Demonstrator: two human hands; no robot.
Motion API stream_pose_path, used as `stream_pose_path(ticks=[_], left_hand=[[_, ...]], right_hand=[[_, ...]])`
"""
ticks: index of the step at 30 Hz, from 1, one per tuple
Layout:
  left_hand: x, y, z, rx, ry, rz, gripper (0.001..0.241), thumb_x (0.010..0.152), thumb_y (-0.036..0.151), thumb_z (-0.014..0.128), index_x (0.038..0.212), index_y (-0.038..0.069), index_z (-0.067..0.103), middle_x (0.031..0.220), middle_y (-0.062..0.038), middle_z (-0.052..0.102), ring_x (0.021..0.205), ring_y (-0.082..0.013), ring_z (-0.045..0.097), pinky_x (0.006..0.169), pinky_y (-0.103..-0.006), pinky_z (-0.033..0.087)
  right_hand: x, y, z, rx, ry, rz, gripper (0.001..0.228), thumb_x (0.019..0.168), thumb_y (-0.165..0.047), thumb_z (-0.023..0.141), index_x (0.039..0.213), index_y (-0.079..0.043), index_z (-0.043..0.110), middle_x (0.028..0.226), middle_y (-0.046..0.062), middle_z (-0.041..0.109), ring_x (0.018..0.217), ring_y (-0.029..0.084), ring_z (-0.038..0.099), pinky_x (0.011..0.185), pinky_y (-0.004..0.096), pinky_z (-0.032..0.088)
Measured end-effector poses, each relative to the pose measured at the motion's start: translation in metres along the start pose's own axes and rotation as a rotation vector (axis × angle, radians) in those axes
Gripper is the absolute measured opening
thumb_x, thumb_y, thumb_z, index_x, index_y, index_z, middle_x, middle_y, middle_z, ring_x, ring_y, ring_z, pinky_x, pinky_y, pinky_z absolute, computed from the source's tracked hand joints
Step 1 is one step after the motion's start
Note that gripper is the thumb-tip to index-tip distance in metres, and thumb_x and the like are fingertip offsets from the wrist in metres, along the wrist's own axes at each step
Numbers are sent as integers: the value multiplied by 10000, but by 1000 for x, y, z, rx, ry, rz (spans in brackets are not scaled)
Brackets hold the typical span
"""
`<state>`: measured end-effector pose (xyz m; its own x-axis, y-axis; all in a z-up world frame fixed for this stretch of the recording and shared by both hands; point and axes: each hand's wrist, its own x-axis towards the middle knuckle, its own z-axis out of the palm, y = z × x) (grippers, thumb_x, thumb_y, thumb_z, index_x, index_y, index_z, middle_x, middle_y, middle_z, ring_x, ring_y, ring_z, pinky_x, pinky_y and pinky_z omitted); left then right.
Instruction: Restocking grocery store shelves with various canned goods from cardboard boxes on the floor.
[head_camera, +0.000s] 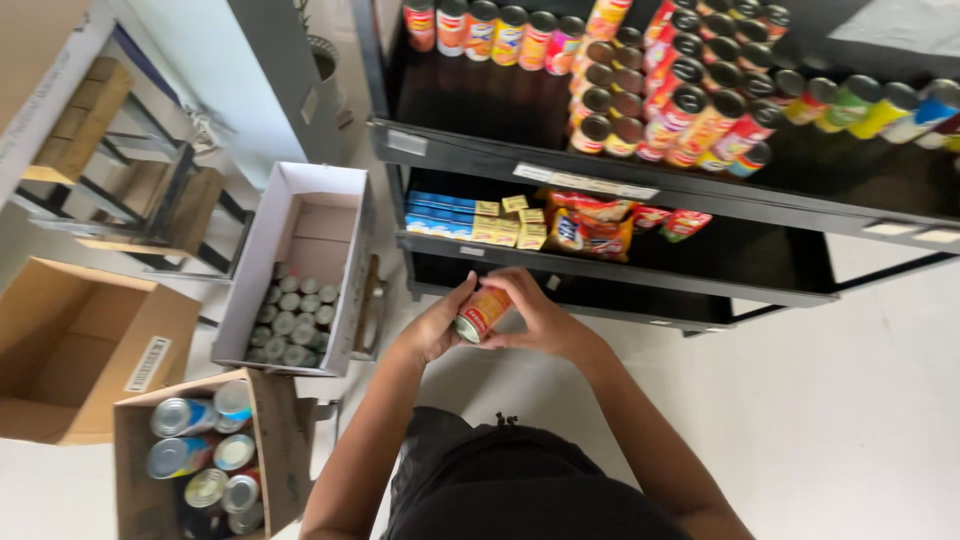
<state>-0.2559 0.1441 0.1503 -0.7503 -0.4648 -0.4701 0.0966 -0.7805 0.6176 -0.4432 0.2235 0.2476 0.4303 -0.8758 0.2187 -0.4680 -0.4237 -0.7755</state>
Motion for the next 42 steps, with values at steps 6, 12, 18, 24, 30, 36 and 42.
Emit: stream_pose_path(ticks=[6, 12, 18, 24, 30, 36, 42], left_hand=[[6, -29, 74, 224, -136, 106, 678, 987, 557, 540, 1376, 5, 596, 1257, -123, 676, 1092, -201, 685, 898, -375, 590], [7, -27, 116, 107, -15, 511, 663, 945, 384, 672, 1450, 17, 451, 1337, -138, 634, 1246, -228, 644, 1031, -378, 530], [18, -39, 145, 170, 85, 590, 683, 960, 368, 665, 1483, 61, 349, 1395, -115, 555, 1253, -200, 594, 1020, -356, 516], [46, -82, 73, 122, 308, 598, 652, 975, 349, 650, 1466, 13, 383, 1285, -160, 599, 1131, -215, 620, 900, -349, 563], [-6, -111, -25, 22, 514, 404, 662, 907, 377, 738, 1375, -20, 489, 1122, -123, 706, 936, -201, 715, 845, -344, 600], [-50, -136, -149, 299, 736, 169, 710, 712, 405, 873, 1249, 22, 611, 1003, -89, 730, 855, -230, 750, 770, -387, 643], [-80, -128, -287, 771, 1202, 265, 741, 624, 390, 940, 1172, 95, 538, 1002, -199, 707, 935, -400, 696, 795, -482, 547]], right_hand=[[-101, 34, -28, -271, 82, 200, 719, 698, -276, 953, 1265, -71, 562, 1207, 138, 516, 1149, 277, 551, 948, 411, 495], [-114, 56, -37, 45, 612, 234, 544, 845, -214, 859, 1183, -28, 475, 1085, 111, 576, 937, 158, 600, 756, 306, 542], [-95, 40, -31, 281, 686, 365, 479, 933, -240, 747, 1230, -56, 420, 1090, 89, 622, 857, 100, 646, 576, 243, 557], [-86, 76, 20, 320, 471, 104, 507, 924, -97, 771, 1249, -21, 389, 1200, 104, 485, 1053, 137, 592, 825, 281, 585], [-46, 88, 83, 517, 132, 251, 455, 943, -90, 771, 1274, -31, 464, 1192, 84, 572, 1066, 125, 608, 869, 281, 558], [9, 123, 155, 312, -358, 396, 383, 943, -207, 704, 1280, -79, 574, 1136, 23, 643, 1017, 123, 634, 732, 273, 539], [65, 187, 239, 302, -527, 658, 245, 967, -200, 593, 1173, -80, 647, 1045, 47, 688, 911, 134, 642, 739, 301, 545]])
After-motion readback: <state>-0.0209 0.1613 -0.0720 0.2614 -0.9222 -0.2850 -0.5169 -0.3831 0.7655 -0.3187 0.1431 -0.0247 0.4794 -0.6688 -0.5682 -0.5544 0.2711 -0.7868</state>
